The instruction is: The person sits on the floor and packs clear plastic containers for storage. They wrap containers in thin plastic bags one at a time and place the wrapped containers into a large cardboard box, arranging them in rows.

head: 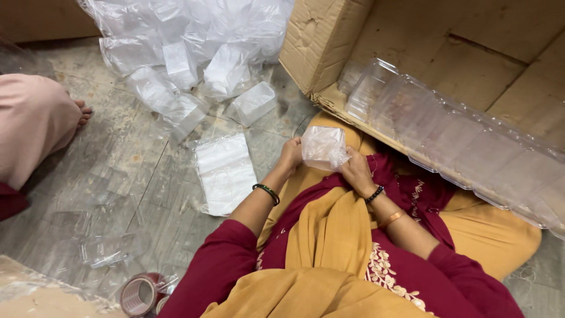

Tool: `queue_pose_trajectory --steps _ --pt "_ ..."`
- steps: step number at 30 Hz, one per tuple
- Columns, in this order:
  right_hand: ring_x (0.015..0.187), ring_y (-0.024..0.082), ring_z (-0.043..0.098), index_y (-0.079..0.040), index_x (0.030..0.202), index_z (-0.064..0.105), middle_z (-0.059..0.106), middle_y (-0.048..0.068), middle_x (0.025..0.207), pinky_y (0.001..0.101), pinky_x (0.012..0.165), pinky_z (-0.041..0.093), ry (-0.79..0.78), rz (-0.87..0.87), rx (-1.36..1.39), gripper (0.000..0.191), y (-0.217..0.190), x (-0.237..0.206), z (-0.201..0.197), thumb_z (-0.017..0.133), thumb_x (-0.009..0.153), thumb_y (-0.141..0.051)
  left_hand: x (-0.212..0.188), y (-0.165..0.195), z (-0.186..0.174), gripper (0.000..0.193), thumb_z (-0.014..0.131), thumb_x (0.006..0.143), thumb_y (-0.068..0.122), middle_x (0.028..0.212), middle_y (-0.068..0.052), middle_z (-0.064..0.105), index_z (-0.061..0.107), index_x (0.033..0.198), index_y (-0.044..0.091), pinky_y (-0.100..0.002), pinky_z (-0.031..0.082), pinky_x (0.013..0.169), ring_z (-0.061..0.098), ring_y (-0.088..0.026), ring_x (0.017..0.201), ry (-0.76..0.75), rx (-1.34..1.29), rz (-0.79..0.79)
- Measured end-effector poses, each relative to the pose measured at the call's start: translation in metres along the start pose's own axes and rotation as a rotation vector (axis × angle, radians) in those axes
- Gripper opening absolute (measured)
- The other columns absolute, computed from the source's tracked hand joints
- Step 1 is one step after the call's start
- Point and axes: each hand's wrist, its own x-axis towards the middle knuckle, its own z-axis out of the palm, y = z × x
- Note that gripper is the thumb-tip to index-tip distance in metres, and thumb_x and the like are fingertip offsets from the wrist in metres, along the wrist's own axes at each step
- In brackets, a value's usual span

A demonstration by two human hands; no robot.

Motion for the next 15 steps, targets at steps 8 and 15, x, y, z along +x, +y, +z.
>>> queue_pose_trajectory --steps 8,15 --pt "0.084 0.039 0.068 -0.01 0.103 0.063 0.068 0.019 0.088 0.0485 0.073 0.053 -0.17 -0.105 -0.443 0.017 -0.037 0.068 0.038 0.067 0.105 -0.026 -0.059 0.004 -0.076 0.051 0.063 0.089 0.068 0.055 0.009 0.044 0.066 0.087 0.017 -0.019 0.019 0.032 0.028 -0.001 0.035 -0.554 -0.009 -0.487" --pt "0.093 0.039 0.064 0.002 0.125 0.059 0.06 0.02 0.106 0.0463 0.078 0.053 -0.117 -0.106 -0.247 0.039 -0.038 0.079 0.066 0.069 0.09 -0.012 -0.004 0.042 -0.152 0.059 0.059 0.083 0.081 0.05 0.011 0.034 0.059 0.079 0.022 -0.022 0.016 0.036 0.025 -0.005 0.037 0.178 -0.446 -0.229"
